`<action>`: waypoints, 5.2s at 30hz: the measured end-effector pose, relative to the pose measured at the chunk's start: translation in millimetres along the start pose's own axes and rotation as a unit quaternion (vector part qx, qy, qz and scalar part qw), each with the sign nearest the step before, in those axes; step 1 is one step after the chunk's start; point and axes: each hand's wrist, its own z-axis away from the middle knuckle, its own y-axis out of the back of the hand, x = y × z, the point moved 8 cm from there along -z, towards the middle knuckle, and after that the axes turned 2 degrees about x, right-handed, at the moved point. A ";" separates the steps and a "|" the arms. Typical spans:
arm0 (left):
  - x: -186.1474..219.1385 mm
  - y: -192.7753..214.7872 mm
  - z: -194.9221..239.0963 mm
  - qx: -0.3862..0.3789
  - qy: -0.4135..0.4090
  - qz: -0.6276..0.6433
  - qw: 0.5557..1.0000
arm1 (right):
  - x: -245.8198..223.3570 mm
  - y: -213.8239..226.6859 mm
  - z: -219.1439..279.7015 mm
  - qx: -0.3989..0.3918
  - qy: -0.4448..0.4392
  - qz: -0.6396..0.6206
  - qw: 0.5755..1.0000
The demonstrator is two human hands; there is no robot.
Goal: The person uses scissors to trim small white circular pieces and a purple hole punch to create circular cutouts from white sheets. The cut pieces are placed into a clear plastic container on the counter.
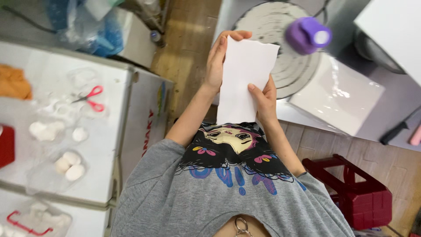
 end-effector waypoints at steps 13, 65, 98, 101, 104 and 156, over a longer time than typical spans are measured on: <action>-119.6 -97.8 -100.0 -0.155 -0.201 -0.521 0.815 | -29.4 195.3 10.8 0.285 0.068 0.137 0.946; -156.4 -10.8 -130.2 -0.140 0.047 -0.720 0.678 | 47.2 142.3 -58.7 0.113 0.060 0.298 0.946; -134.3 14.4 -111.9 -0.015 0.098 -0.656 0.748 | 35.2 139.9 -58.8 0.022 -0.018 0.238 0.971; -135.0 18.4 -109.7 -0.004 0.108 -0.662 0.741 | 36.6 142.2 -49.3 0.004 -0.031 0.137 0.990; -135.3 16.2 -115.7 -0.003 0.108 -0.675 0.730 | 40.2 148.9 -31.4 0.024 -0.087 0.107 0.990; -143.0 36.4 -124.1 -0.007 0.058 -0.741 0.669 | 29.4 156.4 -84.2 0.052 -0.126 0.175 0.975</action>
